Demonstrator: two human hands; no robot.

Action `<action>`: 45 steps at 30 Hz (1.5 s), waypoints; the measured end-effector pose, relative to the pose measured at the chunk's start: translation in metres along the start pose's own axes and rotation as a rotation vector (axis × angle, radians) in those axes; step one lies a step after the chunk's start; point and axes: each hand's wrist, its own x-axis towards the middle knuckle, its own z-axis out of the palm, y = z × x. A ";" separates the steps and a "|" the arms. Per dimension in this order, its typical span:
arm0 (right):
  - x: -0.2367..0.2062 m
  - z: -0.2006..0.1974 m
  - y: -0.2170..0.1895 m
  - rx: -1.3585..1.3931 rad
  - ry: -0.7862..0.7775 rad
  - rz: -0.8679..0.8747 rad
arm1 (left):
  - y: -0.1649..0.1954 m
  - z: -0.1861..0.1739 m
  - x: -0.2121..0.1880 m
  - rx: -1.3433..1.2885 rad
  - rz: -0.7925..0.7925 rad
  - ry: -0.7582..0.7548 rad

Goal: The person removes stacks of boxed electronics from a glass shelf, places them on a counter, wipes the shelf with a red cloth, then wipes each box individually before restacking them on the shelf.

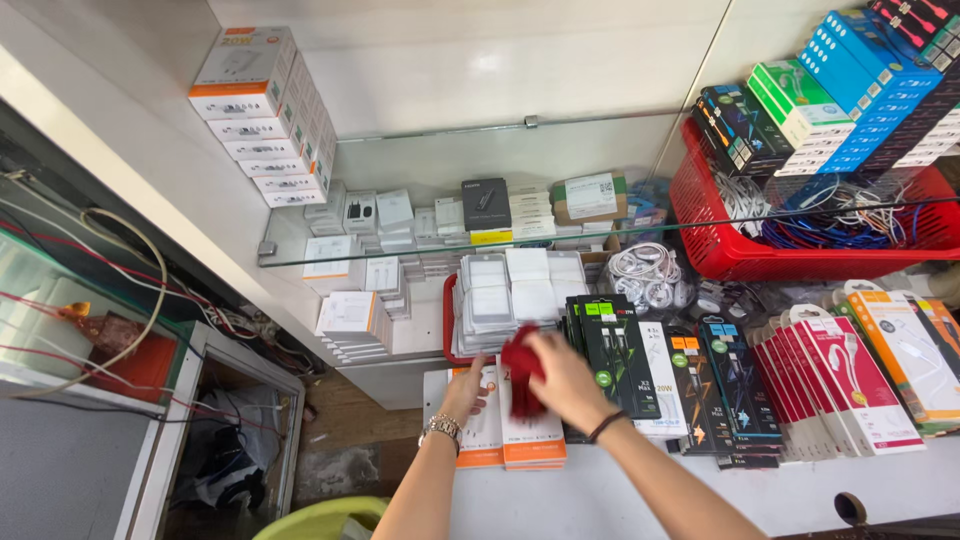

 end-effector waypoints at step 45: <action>0.043 -0.073 0.006 1.587 0.094 0.256 | 0.061 0.002 -0.145 -0.427 0.855 0.097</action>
